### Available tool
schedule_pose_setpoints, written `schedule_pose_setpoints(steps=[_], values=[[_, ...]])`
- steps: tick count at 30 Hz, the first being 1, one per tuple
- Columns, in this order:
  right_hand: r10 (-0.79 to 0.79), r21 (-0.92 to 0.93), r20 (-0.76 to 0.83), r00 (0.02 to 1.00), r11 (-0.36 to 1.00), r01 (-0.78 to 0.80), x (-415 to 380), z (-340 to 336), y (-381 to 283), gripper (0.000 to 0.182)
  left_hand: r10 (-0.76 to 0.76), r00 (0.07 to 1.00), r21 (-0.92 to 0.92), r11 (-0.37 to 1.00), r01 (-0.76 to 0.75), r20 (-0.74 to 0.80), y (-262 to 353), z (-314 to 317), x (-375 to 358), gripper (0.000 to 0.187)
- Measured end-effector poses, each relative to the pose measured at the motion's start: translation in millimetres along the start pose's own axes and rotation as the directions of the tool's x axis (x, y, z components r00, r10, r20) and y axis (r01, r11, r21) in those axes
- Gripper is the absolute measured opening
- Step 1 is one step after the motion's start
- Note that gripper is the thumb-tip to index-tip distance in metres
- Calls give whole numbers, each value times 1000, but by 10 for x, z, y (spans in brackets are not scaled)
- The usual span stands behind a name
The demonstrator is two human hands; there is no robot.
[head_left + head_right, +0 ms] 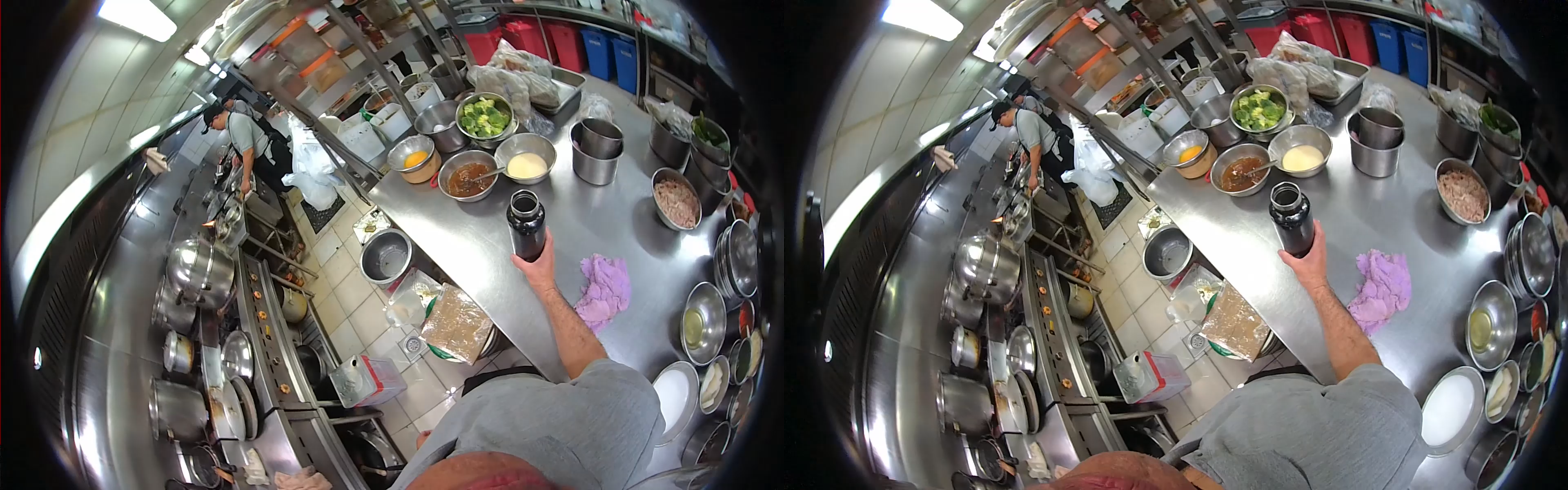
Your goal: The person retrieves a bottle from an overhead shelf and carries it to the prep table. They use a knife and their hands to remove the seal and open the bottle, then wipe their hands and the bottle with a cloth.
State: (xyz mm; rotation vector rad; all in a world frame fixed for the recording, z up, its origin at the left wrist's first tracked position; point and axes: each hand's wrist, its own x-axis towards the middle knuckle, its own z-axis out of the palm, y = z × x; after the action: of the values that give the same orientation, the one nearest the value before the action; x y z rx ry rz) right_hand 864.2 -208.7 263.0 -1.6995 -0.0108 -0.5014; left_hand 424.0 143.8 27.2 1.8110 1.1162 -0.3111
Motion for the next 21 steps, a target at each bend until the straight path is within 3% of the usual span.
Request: schedule_pose_setpoints(steps=[6, 10, 21], values=[[53, -110, 18, 998, 993, -51, -56, -27, 48, 98, -26, 999, 22, 999, 25, 20, 172, -86, -63, 35], [43, -14, 12, 999, 999, -43, -22, 10, 167, 95, -30, 999, 35, 999, 29, 25, 261, -164, -84, 34], [11, -91, 27, 1000, 996, -8, -5, -55, 64, 86, -28, 999, 38, 999, 27, 38, 412, -322, -223, 30]])
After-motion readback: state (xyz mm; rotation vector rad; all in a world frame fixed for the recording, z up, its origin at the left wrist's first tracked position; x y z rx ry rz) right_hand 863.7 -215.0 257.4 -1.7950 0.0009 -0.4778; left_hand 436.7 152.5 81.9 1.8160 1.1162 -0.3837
